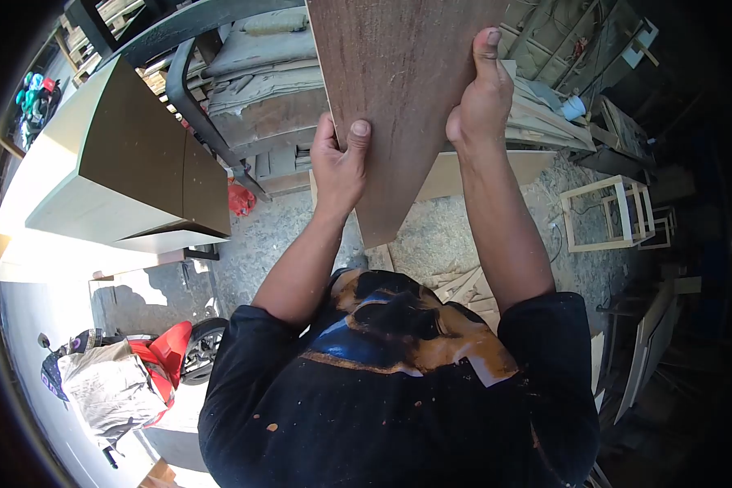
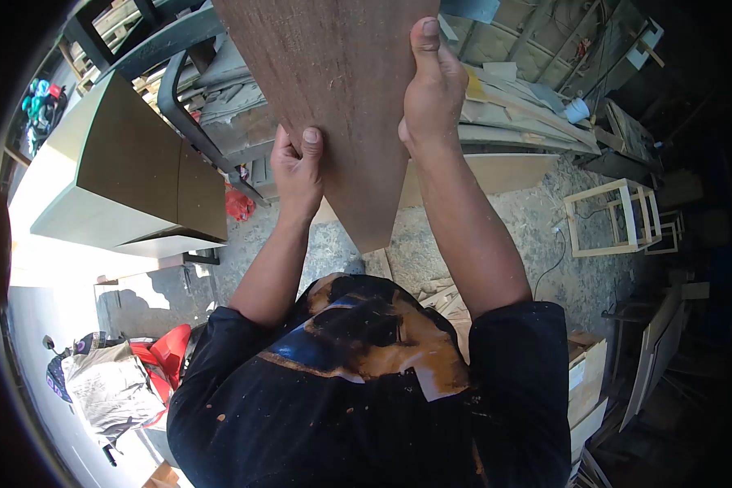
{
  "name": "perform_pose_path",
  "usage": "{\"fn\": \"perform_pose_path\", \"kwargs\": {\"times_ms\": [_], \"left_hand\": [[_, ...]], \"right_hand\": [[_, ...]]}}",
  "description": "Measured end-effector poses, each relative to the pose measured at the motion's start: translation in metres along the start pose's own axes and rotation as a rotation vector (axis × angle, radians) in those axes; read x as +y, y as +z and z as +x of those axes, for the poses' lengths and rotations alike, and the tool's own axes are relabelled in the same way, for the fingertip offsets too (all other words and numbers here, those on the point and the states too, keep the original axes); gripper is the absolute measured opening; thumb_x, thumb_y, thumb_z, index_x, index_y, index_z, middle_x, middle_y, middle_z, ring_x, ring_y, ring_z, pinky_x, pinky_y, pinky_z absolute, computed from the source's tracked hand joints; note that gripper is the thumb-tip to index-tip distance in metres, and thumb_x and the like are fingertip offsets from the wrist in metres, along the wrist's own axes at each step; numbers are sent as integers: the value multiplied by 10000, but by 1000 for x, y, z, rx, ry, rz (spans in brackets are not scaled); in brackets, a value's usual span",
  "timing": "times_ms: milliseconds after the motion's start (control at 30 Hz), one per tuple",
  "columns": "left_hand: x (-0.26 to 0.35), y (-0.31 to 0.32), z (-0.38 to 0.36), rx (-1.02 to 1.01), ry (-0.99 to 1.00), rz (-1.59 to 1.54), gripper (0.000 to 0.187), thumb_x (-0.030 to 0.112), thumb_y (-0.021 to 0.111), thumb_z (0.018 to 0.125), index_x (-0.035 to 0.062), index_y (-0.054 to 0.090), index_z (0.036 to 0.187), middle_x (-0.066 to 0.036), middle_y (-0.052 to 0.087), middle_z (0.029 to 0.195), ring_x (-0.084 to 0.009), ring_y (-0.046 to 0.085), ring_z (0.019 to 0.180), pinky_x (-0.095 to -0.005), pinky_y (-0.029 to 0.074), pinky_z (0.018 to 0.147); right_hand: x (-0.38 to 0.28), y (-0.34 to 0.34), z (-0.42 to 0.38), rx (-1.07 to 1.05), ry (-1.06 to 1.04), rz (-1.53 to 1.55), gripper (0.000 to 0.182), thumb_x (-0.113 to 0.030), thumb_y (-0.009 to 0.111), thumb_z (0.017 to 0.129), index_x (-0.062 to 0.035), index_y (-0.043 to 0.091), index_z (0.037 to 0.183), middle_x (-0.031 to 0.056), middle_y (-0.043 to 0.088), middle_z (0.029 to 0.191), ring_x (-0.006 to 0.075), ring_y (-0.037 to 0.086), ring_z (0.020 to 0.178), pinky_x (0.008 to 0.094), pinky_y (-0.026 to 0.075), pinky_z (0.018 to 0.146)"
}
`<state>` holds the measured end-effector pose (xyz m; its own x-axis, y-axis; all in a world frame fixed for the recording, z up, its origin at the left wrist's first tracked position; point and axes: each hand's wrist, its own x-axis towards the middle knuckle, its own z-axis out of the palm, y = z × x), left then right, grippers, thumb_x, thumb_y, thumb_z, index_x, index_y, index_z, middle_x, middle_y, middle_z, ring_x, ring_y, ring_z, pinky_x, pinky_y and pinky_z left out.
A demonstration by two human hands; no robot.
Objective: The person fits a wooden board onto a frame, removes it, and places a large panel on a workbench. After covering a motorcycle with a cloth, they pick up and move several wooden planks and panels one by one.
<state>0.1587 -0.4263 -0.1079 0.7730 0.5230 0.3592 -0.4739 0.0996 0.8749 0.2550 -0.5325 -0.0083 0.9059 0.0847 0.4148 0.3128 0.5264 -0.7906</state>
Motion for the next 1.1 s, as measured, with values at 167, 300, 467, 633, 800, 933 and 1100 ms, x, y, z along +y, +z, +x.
{"fn": "perform_pose_path", "kwargs": {"times_ms": [167, 300, 467, 633, 800, 933, 1100], "left_hand": [[7, -75, 34, 241, 182, 103, 529, 437, 654, 831, -11, 540, 1087, -58, 609, 967, -112, 556, 868, -254, 436, 776], [11, -146, 65, 318, 258, 259, 545, 470, 661, 814, -7, 560, 1057, -30, 590, 915, -112, 538, 823, -260, 424, 761], [-17, -224, 94, 365, 327, 393, 389, 431, 625, 854, 55, 563, 933, 21, 516, 777, -86, 478, 713, -229, 382, 666], [-81, -280, 98, 315, 219, 388, 372, 425, 641, 846, 66, 553, 888, 26, 501, 786, -76, 439, 714, -228, 364, 661], [-109, -308, 127, 273, 144, 376, 332, 393, 618, 866, 73, 531, 884, 32, 465, 762, -73, 412, 720, -229, 352, 680], [-108, -286, 143, 314, 129, 308, 334, 399, 617, 865, 82, 514, 857, 35, 445, 771, -86, 408, 746, -254, 353, 713], [-143, -347, 178, 92, -134, 131, 586, 466, 628, 837, 33, 472, 1201, -69, 485, 1144, -189, 449, 1068, -363, 366, 930]], "right_hand": [[17, 35, 9, -367, 110, -299, 383, -393, 620, 863, -27, 590, 971, 17, 612, 841, 91, 524, 792, 225, 411, 719], [40, -7, 20, -293, 184, -327, 263, -270, 644, 837, -49, 589, 970, 6, 596, 806, 76, 519, 699, 212, 409, 644], [74, -108, 18, -128, 401, -475, 179, -244, 605, 870, -106, 603, 985, -13, 574, 791, 52, 533, 635, 224, 459, 645], [93, -200, -10, 52, 561, -484, 134, -198, 617, 857, -76, 610, 913, -15, 557, 719, 47, 501, 573, 187, 423, 551], [83, -294, -67, 244, 785, -592, 129, -203, 615, 857, -85, 600, 905, -16, 543, 710, 48, 496, 553, 190, 426, 540], [49, -352, -119, 441, 892, -681, 143, -234, 604, 855, -105, 591, 917, -12, 539, 736, 69, 490, 575, 221, 444, 568], [19, -383, -170, 640, 938, -640, 135, -224, 586, 859, -104, 585, 919, 1, 538, 748, 88, 489, 585, 254, 464, 601]]}}
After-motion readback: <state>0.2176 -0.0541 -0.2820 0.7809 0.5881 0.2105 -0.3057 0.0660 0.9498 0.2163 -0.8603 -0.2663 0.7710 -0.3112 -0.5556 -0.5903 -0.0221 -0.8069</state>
